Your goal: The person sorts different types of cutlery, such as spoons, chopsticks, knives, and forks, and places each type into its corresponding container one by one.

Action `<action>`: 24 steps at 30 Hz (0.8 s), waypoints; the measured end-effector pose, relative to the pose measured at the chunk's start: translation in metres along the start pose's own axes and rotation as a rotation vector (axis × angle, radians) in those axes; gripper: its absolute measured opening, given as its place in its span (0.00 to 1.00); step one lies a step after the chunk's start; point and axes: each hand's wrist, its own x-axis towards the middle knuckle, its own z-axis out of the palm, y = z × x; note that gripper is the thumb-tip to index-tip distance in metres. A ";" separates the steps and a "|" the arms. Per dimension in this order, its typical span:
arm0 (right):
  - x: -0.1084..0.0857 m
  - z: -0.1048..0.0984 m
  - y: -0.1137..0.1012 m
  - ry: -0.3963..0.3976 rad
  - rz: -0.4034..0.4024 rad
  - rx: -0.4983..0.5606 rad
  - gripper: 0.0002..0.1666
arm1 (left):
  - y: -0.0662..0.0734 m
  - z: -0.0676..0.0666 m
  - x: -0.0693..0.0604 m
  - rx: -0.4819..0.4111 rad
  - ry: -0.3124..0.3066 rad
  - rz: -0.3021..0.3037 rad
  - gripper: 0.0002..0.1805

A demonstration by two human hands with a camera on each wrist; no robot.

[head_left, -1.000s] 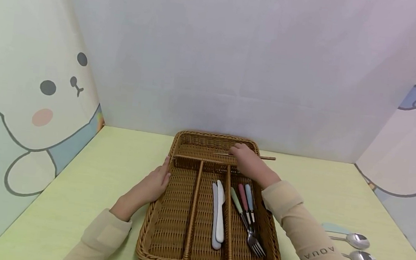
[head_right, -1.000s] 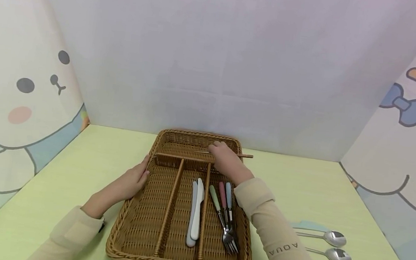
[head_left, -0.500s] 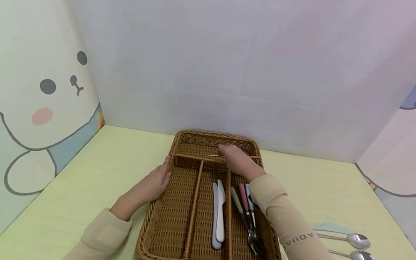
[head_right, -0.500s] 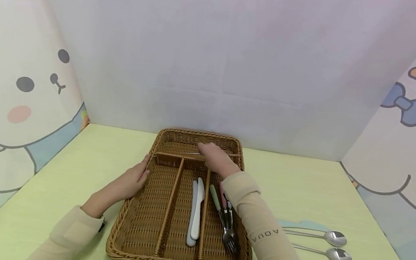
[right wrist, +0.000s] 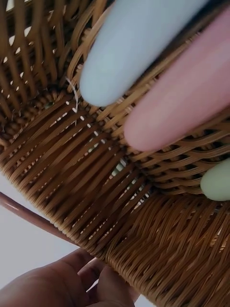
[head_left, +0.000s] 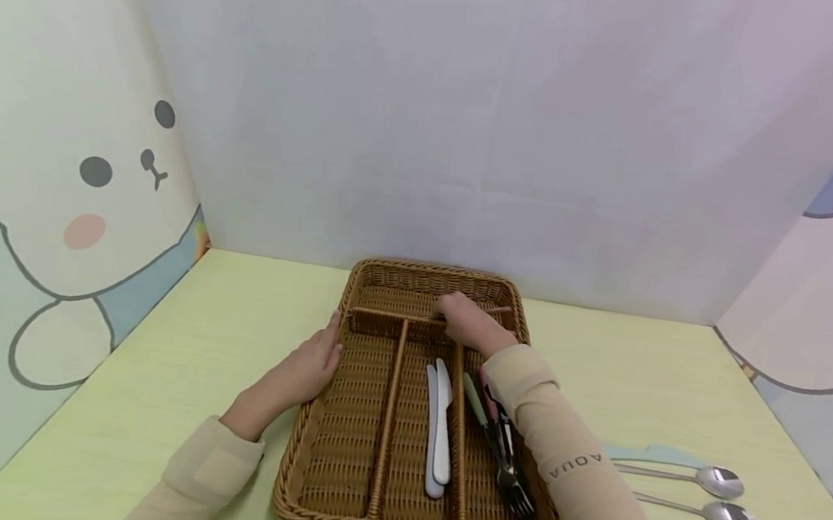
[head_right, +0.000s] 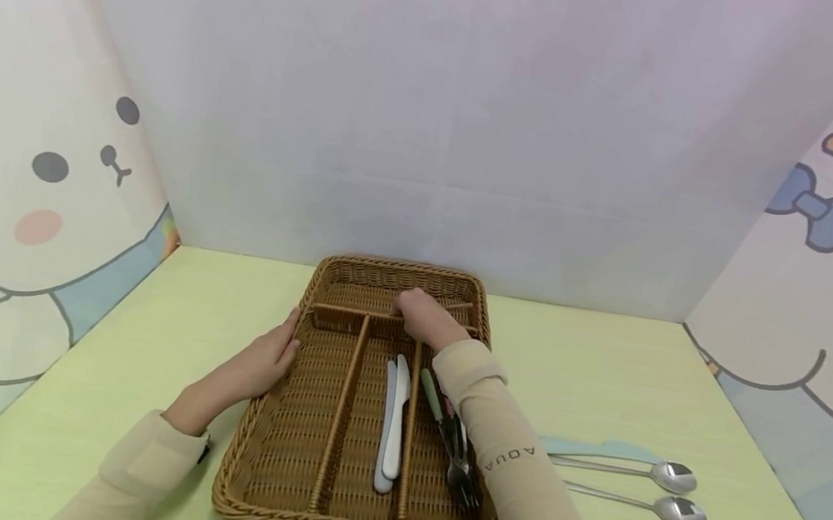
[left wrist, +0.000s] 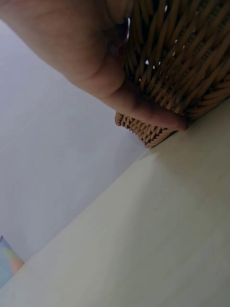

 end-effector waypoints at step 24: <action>0.001 0.014 0.001 -0.029 0.133 0.081 0.22 | -0.001 0.000 0.002 -0.004 -0.018 0.000 0.32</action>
